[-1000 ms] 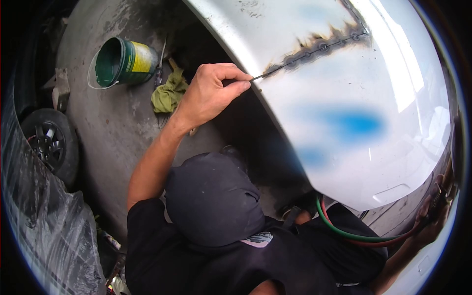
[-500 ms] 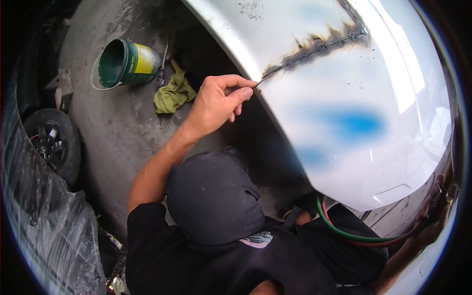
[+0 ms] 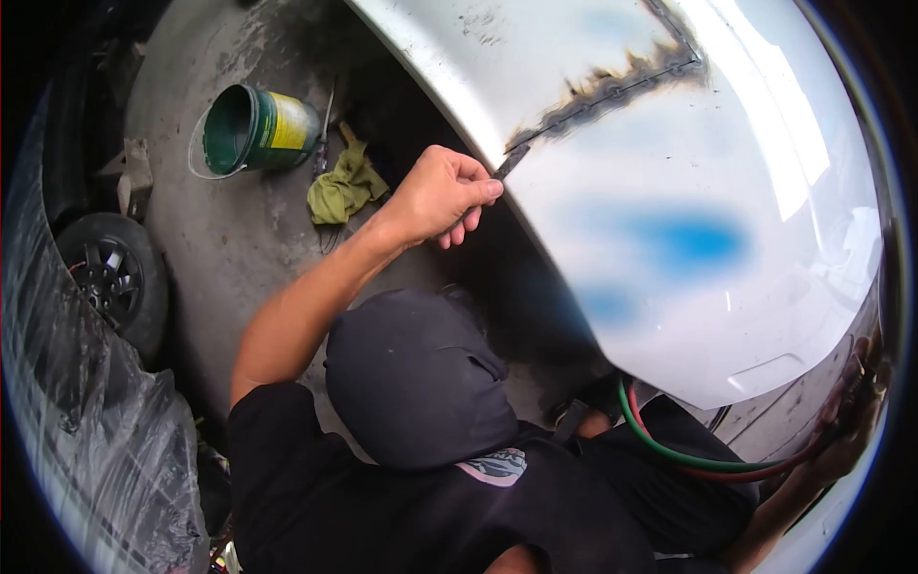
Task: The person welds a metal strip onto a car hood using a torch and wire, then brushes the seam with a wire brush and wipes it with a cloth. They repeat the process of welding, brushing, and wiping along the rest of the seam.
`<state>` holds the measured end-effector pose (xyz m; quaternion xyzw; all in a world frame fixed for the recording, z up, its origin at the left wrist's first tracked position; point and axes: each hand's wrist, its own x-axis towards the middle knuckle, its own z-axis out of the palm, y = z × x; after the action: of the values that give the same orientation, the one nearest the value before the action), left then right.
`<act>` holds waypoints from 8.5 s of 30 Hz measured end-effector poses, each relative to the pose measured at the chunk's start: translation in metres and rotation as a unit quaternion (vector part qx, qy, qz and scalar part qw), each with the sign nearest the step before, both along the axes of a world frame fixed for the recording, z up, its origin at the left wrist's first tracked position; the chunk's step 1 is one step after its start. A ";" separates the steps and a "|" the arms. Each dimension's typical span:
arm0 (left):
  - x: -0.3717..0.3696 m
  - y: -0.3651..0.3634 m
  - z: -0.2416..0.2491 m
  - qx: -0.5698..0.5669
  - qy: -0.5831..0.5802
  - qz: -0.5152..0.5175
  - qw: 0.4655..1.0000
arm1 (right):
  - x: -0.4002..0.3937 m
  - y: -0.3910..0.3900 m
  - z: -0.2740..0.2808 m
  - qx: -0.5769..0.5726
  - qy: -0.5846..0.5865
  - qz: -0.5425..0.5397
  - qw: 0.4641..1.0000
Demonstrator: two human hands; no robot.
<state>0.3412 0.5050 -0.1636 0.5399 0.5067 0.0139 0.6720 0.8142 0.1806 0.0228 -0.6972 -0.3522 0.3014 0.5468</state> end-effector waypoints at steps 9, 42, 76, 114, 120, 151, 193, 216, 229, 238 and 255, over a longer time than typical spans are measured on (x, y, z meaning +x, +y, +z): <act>0.004 -0.019 -0.009 0.175 0.027 0.006 0.984 | -0.007 -0.001 -0.001 0.003 0.012 0.001 1.000; 0.002 -0.007 -0.001 0.044 0.065 0.003 0.997 | -0.048 0.096 -0.006 0.102 0.018 -0.033 0.994; -0.365 -0.198 0.388 -0.109 0.309 0.216 0.920 | -0.318 -0.075 0.335 -0.100 0.225 -0.398 0.884; -0.307 0.303 0.587 0.067 0.111 -0.020 0.991 | -0.562 0.076 0.414 0.009 0.201 -0.665 0.719; -0.231 0.312 0.579 -0.004 0.091 -0.134 0.987 | -0.553 0.103 0.401 0.063 0.204 -0.703 0.678; -0.165 0.491 0.413 -0.158 0.351 -0.653 0.652 | -0.816 0.419 0.260 0.024 0.152 -0.858 0.489; 0.173 0.174 0.037 0.515 -0.601 -0.611 0.010 | -0.850 0.397 -0.070 -0.023 -0.010 -0.829 0.559; 0.172 0.173 0.040 0.506 -0.601 -0.619 -0.008 | -0.864 0.382 -0.088 -0.019 0.000 -0.819 0.573; 0.214 0.071 0.013 0.405 -0.606 -0.681 -0.073 | -0.880 0.380 -0.096 -0.004 0.024 -0.832 0.555; 0.214 0.093 0.006 0.408 -0.494 -0.764 0.083 | -0.913 0.400 -0.103 0.003 0.051 -0.858 0.511; 0.160 0.110 -0.011 0.484 -0.502 -0.708 0.112 | -0.996 0.433 -0.120 0.069 0.062 -0.879 0.468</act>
<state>0.5017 0.6151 -0.1743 0.7373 -0.6697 0.0420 0.0785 -0.1813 0.6136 -0.0972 -0.5791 0.4611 -0.3206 0.5910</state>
